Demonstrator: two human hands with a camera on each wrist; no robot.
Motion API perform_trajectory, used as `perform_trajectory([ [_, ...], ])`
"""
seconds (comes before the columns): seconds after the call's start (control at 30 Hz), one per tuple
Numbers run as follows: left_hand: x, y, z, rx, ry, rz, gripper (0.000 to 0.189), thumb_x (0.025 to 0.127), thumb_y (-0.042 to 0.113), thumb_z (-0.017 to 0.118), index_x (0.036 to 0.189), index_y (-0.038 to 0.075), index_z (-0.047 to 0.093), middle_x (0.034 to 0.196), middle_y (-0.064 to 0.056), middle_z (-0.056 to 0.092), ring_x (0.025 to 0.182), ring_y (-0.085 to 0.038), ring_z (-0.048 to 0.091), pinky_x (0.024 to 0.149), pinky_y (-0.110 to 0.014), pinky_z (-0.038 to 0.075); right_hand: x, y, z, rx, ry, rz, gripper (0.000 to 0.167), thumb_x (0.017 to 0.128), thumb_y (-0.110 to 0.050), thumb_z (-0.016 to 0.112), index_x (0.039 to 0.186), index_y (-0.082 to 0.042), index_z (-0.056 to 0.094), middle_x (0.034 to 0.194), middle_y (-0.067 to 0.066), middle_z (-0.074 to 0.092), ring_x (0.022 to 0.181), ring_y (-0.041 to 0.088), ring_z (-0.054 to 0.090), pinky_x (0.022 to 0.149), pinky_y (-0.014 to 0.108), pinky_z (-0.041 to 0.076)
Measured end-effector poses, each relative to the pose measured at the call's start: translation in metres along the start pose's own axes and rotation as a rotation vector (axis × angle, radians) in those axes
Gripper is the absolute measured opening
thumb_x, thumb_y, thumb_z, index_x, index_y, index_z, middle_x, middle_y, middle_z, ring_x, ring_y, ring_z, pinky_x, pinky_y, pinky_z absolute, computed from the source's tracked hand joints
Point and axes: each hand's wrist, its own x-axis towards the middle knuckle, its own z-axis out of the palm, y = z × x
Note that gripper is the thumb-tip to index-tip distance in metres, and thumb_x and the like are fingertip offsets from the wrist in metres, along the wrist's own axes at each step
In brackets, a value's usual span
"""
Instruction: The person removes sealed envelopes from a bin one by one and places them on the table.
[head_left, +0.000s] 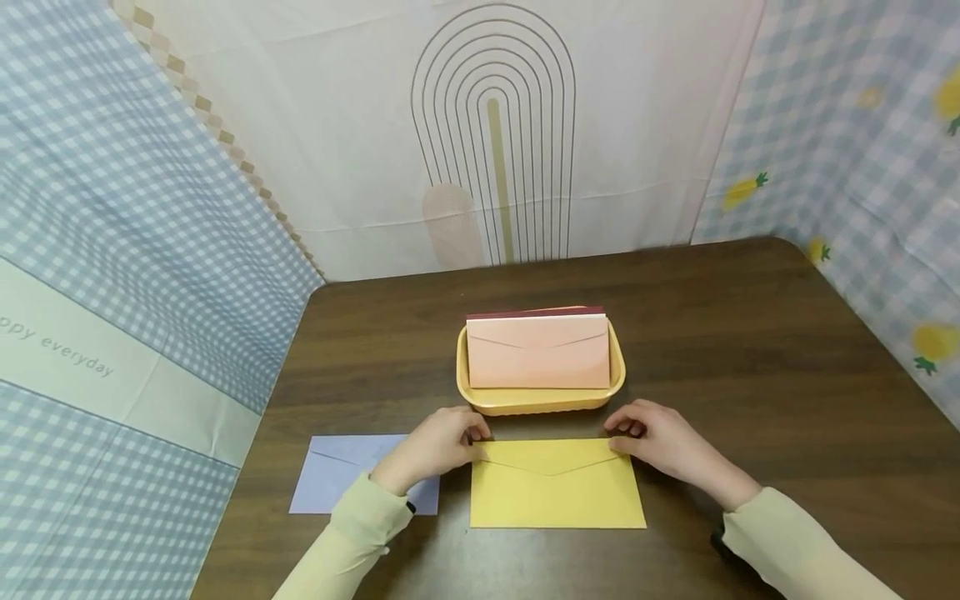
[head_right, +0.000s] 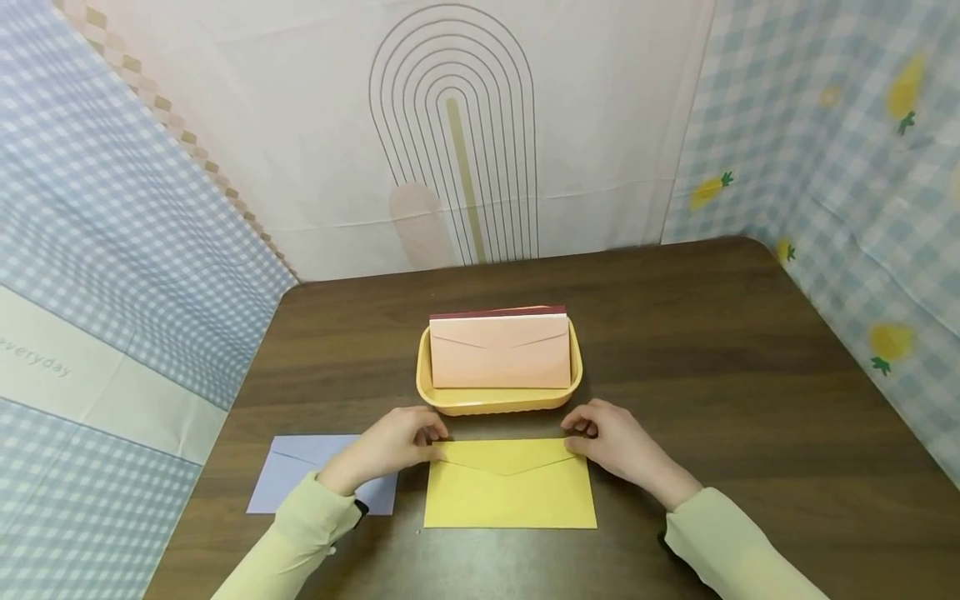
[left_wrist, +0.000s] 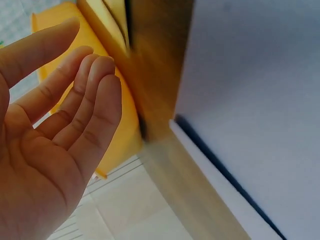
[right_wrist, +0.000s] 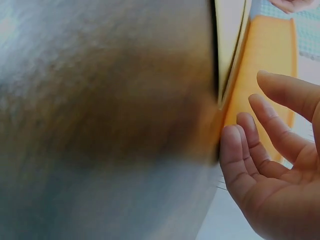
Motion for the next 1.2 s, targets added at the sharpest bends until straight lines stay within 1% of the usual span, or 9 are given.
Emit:
perform_trajectory([
  [0.07, -0.001, 0.002, -0.002, -0.007, -0.001, -0.005, 0.013, 0.086, 0.009, 0.079, 0.097, 0.007, 0.073, 0.084, 0.001, 0.067, 0.075, -0.01, 0.06, 0.068, -0.026, 0.051, -0.002, -0.003, -0.004, -0.001, 0.021, -0.012, 0.016, 0.087, -0.018, 0.079, 0.102, -0.013, 0.074, 0.09, -0.005, 0.061, 0.083, 0.012, 0.056, 0.072, 0.029, 0.049],
  [0.13, -0.003, 0.005, -0.006, -0.01, 0.015, 0.002, 0.012, 0.087, 0.008, 0.078, 0.098, 0.006, 0.073, 0.083, 0.003, 0.066, 0.074, -0.008, 0.06, 0.068, -0.025, 0.051, -0.003, -0.007, -0.009, -0.007, 0.043, -0.029, 0.017, 0.087, -0.017, 0.079, 0.103, -0.012, 0.073, 0.09, -0.006, 0.061, 0.083, 0.012, 0.056, 0.071, 0.029, 0.049],
  [0.23, -0.006, 0.011, -0.017, -0.006, 0.056, 0.006, 0.012, 0.089, 0.008, 0.075, 0.1, 0.005, 0.072, 0.081, 0.006, 0.065, 0.073, -0.007, 0.059, 0.066, -0.024, 0.05, -0.004, -0.013, -0.02, -0.023, 0.075, -0.042, 0.018, 0.088, -0.018, 0.079, 0.104, -0.012, 0.073, 0.09, -0.008, 0.062, 0.082, 0.01, 0.058, 0.071, 0.029, 0.05],
  [0.47, -0.013, 0.027, -0.049, 0.013, 0.16, 0.024, 0.01, 0.089, 0.011, 0.075, 0.098, 0.012, 0.071, 0.085, 0.008, 0.062, 0.074, -0.007, 0.058, 0.066, -0.025, 0.051, -0.006, -0.024, -0.05, -0.065, 0.146, -0.062, 0.019, 0.091, -0.023, 0.077, 0.107, -0.015, 0.072, 0.091, -0.008, 0.063, 0.083, 0.011, 0.057, 0.072, 0.028, 0.05],
  [0.63, -0.012, 0.033, -0.06, 0.028, 0.203, 0.037, 0.012, 0.089, 0.011, 0.076, 0.101, 0.01, 0.071, 0.088, 0.007, 0.064, 0.077, -0.008, 0.06, 0.069, -0.025, 0.052, -0.005, -0.028, -0.063, -0.075, 0.161, -0.056, 0.022, 0.092, -0.028, 0.075, 0.11, -0.015, 0.072, 0.095, -0.006, 0.063, 0.085, 0.013, 0.058, 0.073, 0.029, 0.049],
  [0.8, -0.006, 0.032, -0.058, 0.023, 0.224, 0.055, 0.013, 0.089, 0.009, 0.076, 0.101, 0.009, 0.071, 0.09, 0.002, 0.066, 0.076, -0.009, 0.06, 0.07, -0.025, 0.053, -0.001, -0.029, -0.065, -0.072, 0.159, -0.041, 0.025, 0.093, -0.029, 0.075, 0.112, -0.014, 0.072, 0.097, -0.005, 0.064, 0.086, 0.014, 0.058, 0.074, 0.03, 0.049],
  [0.93, 0.003, 0.03, -0.058, 0.019, 0.223, 0.067, 0.011, 0.089, 0.01, 0.076, 0.099, 0.009, 0.072, 0.088, 0.005, 0.065, 0.074, -0.008, 0.058, 0.068, -0.025, 0.051, 0.006, -0.029, -0.065, -0.065, 0.173, -0.047, 0.023, 0.093, -0.026, 0.075, 0.111, -0.012, 0.072, 0.097, -0.003, 0.065, 0.086, 0.016, 0.058, 0.074, 0.032, 0.05],
  [1.07, 0.016, 0.027, -0.065, -0.001, 0.21, 0.052, 0.01, 0.09, 0.011, 0.073, 0.1, 0.009, 0.072, 0.086, 0.005, 0.064, 0.074, -0.009, 0.058, 0.068, -0.026, 0.051, 0.019, -0.03, -0.07, -0.063, 0.183, -0.052, 0.021, 0.093, -0.02, 0.074, 0.111, -0.009, 0.072, 0.097, 0.0, 0.066, 0.087, 0.018, 0.059, 0.076, 0.036, 0.05],
  [1.2, 0.03, 0.025, -0.078, 0.001, 0.213, 0.037, 0.012, 0.092, 0.013, 0.072, 0.103, 0.007, 0.072, 0.088, 0.003, 0.066, 0.077, -0.011, 0.06, 0.07, -0.028, 0.052, 0.034, -0.032, -0.078, -0.054, 0.167, -0.037, 0.022, 0.096, -0.02, 0.071, 0.114, -0.008, 0.071, 0.1, 0.004, 0.067, 0.089, 0.021, 0.059, 0.077, 0.04, 0.049],
])
